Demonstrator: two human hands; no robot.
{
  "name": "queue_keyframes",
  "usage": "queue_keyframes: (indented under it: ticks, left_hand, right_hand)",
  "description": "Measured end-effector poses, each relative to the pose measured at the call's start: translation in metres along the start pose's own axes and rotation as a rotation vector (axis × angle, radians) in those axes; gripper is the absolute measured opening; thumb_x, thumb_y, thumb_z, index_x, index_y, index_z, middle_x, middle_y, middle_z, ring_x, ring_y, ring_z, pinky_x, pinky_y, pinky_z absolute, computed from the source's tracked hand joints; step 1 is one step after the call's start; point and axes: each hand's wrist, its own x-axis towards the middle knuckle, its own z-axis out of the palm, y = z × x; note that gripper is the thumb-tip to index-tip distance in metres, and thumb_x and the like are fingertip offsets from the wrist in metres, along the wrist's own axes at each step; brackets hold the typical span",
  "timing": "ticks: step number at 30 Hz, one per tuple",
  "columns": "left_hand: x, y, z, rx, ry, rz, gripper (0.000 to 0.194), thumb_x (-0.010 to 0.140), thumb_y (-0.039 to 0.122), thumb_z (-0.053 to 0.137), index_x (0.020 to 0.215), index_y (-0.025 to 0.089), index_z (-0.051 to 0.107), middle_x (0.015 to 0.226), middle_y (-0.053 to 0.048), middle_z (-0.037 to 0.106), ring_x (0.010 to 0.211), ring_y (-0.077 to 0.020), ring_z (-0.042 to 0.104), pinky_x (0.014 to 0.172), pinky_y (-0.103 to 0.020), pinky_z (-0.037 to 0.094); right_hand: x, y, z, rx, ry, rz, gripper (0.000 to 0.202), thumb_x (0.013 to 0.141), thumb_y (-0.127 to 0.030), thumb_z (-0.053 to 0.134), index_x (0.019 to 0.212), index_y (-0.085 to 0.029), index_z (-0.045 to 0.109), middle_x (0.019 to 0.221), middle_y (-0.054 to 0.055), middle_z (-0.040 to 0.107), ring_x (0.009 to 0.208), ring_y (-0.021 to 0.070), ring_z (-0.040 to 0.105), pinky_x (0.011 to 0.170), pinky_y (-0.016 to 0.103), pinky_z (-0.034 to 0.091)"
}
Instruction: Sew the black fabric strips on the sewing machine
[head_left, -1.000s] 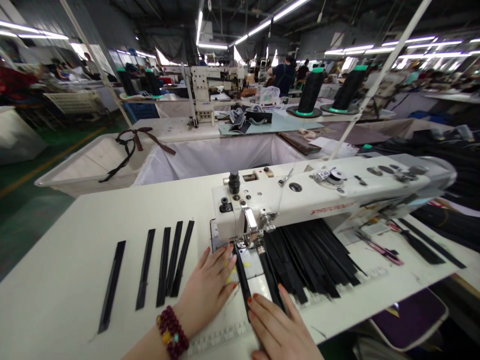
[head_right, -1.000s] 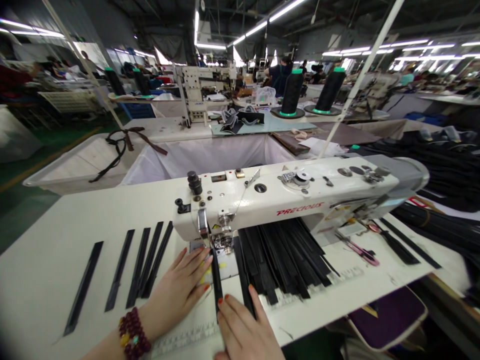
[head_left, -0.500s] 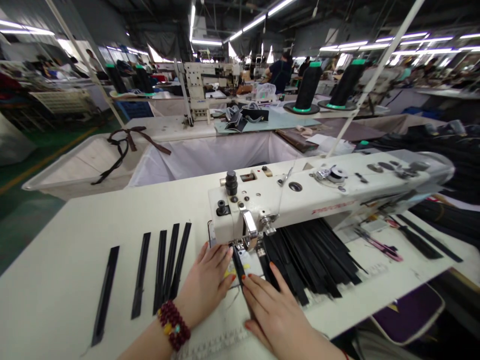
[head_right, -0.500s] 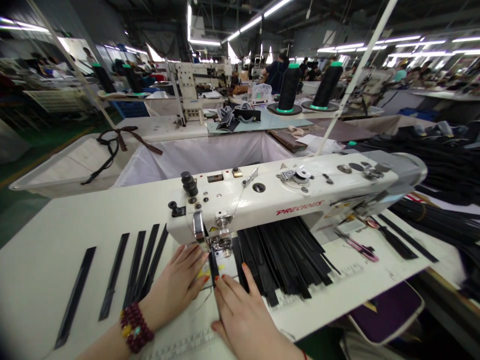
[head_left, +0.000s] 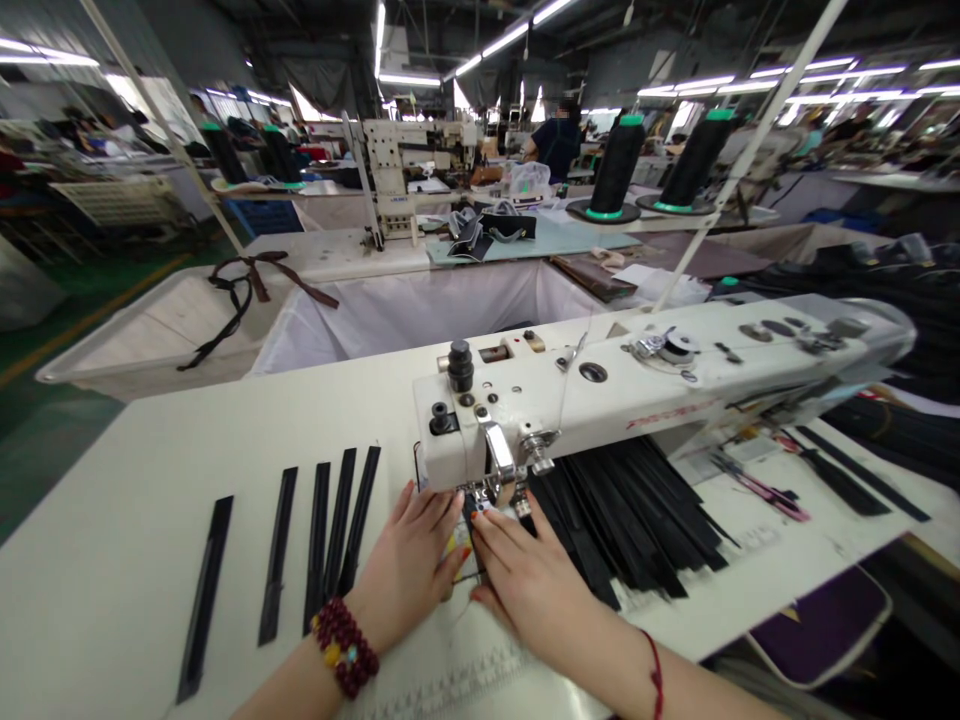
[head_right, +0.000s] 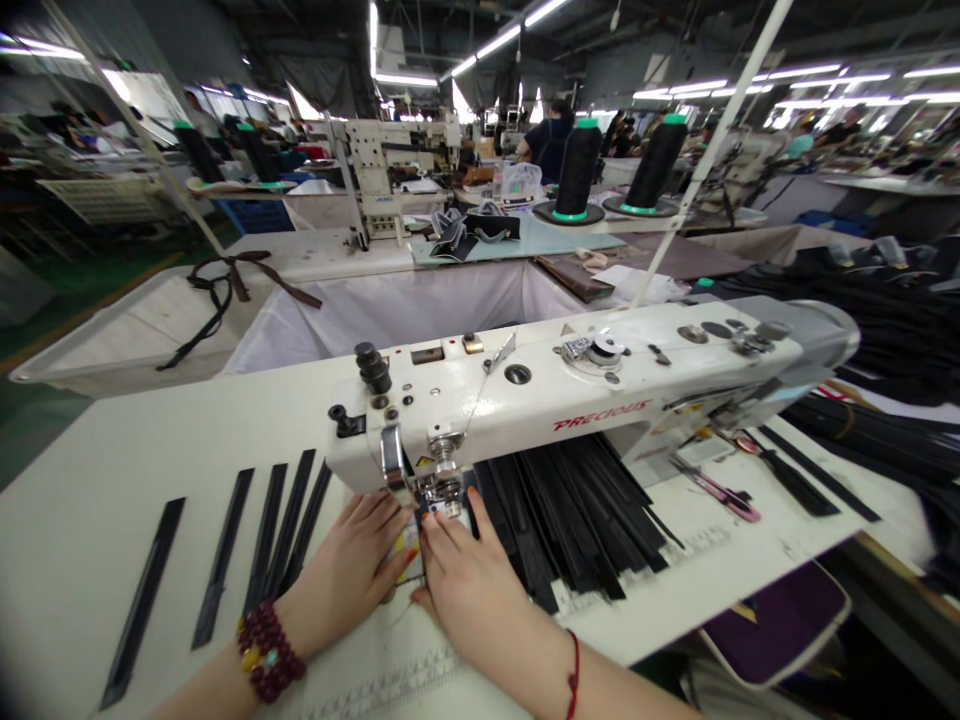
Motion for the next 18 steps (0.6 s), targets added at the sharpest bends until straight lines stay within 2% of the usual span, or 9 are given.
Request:
queue_keyframes:
  ticks: [4, 9, 11, 14, 18]
  left_hand:
    - [0.001, -0.002, 0.002, -0.026, 0.0, -0.001, 0.03, 0.092, 0.029, 0.055, 0.114, 0.013, 0.066, 0.122, -0.016, 0.065, 0.122, -0.0339, 0.052, 0.104, -0.057, 0.044]
    - [0.003, -0.004, 0.002, -0.041, 0.019, 0.005, 0.031, 0.091, 0.029, 0.056, 0.115, 0.011, 0.065, 0.119, -0.017, 0.066, 0.12, -0.0356, 0.054, 0.102, -0.061, 0.044]
    - [0.003, -0.008, -0.001, -0.065, 0.037, 0.037, 0.03, 0.092, 0.025, 0.054, 0.116, 0.012, 0.065, 0.118, -0.016, 0.067, 0.117, -0.0347, 0.056, 0.102, -0.062, 0.045]
    - [0.006, -0.02, -0.006, -0.119, 0.096, 0.072, 0.026, 0.093, 0.017, 0.046, 0.11, 0.014, 0.065, 0.114, -0.014, 0.069, 0.111, -0.0309, 0.06, 0.103, -0.061, 0.045]
    - [0.023, -0.039, -0.008, -0.173, 0.212, 0.053, 0.028, 0.091, 0.012, 0.04, 0.094, 0.016, 0.067, 0.106, -0.013, 0.07, 0.103, -0.0291, 0.063, 0.099, -0.057, 0.049]
  right_hand:
    - [0.009, 0.001, 0.006, -0.05, -0.001, 0.015, 0.042, 0.092, -0.042, 0.065, 0.119, -0.01, 0.066, 0.124, 0.014, 0.068, 0.115, 0.0277, 0.058, 0.117, 0.054, 0.026]
    - [0.012, -0.001, 0.007, -0.078, 0.037, 0.014, 0.035, 0.092, -0.035, 0.064, 0.116, -0.01, 0.067, 0.122, 0.013, 0.068, 0.114, 0.027, 0.058, 0.116, 0.054, 0.028]
    - [0.005, -0.001, -0.002, -0.053, 0.089, 0.005, 0.029, 0.095, -0.03, 0.06, 0.116, -0.011, 0.066, 0.119, 0.011, 0.069, 0.114, 0.0248, 0.059, 0.117, 0.052, 0.027]
    - [-0.016, 0.007, -0.028, -0.021, 0.184, 0.044, 0.023, 0.098, -0.019, 0.049, 0.113, -0.015, 0.066, 0.113, 0.008, 0.071, 0.109, 0.0203, 0.062, 0.116, 0.047, 0.028]
    - [-0.042, 0.025, -0.064, -0.049, 0.187, 0.179, 0.029, 0.095, -0.013, 0.044, 0.116, -0.018, 0.064, 0.11, 0.007, 0.07, 0.102, 0.0194, 0.063, 0.108, 0.044, 0.035]
